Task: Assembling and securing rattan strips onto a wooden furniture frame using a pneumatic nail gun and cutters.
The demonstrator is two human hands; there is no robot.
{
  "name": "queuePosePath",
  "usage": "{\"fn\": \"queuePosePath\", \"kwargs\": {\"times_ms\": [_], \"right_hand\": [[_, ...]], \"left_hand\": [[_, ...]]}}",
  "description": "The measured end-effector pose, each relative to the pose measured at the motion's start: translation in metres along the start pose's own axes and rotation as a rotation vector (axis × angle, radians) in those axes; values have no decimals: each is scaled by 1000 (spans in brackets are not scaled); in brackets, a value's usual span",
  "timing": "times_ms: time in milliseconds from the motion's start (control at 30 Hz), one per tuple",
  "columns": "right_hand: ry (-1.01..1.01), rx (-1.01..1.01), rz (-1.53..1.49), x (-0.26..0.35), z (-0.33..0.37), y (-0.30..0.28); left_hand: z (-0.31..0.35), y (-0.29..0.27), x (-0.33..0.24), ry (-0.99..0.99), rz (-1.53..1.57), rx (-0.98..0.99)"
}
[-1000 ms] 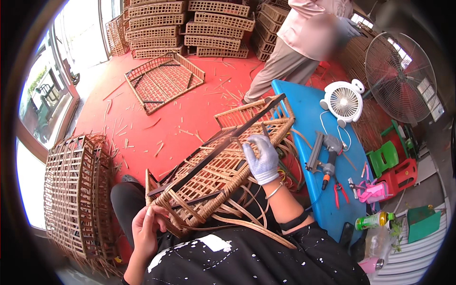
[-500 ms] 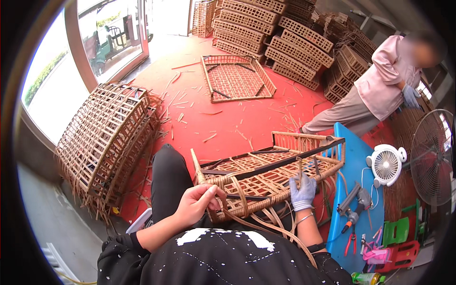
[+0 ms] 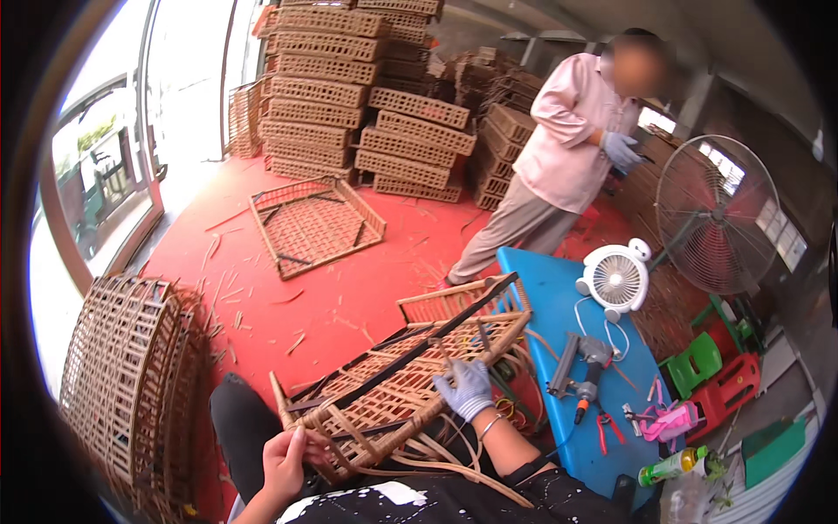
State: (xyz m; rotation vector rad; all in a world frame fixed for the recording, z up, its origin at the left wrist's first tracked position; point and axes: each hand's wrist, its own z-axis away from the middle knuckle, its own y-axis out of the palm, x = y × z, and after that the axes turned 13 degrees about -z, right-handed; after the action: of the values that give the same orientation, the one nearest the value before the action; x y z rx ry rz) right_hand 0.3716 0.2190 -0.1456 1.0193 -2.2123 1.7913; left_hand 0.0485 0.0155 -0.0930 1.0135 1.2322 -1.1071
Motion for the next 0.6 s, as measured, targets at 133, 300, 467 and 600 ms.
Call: {"fn": "queuePosePath", "kwargs": {"times_ms": [133,300,467,600], "right_hand": [[67,-50,-149,-2,-5,-23],[7,-229,-451,-3,-17,-53],[130,-301,-784,-3,-16,-77],[191,-226,-701,1,-15,-96]], "left_hand": [[0,5,-7,142,-98,-97],[-7,1,-17,241,-134,-136],[-10,5,-16,268,-120,-110],[-9,0,-13,289,-145,-102]]}}
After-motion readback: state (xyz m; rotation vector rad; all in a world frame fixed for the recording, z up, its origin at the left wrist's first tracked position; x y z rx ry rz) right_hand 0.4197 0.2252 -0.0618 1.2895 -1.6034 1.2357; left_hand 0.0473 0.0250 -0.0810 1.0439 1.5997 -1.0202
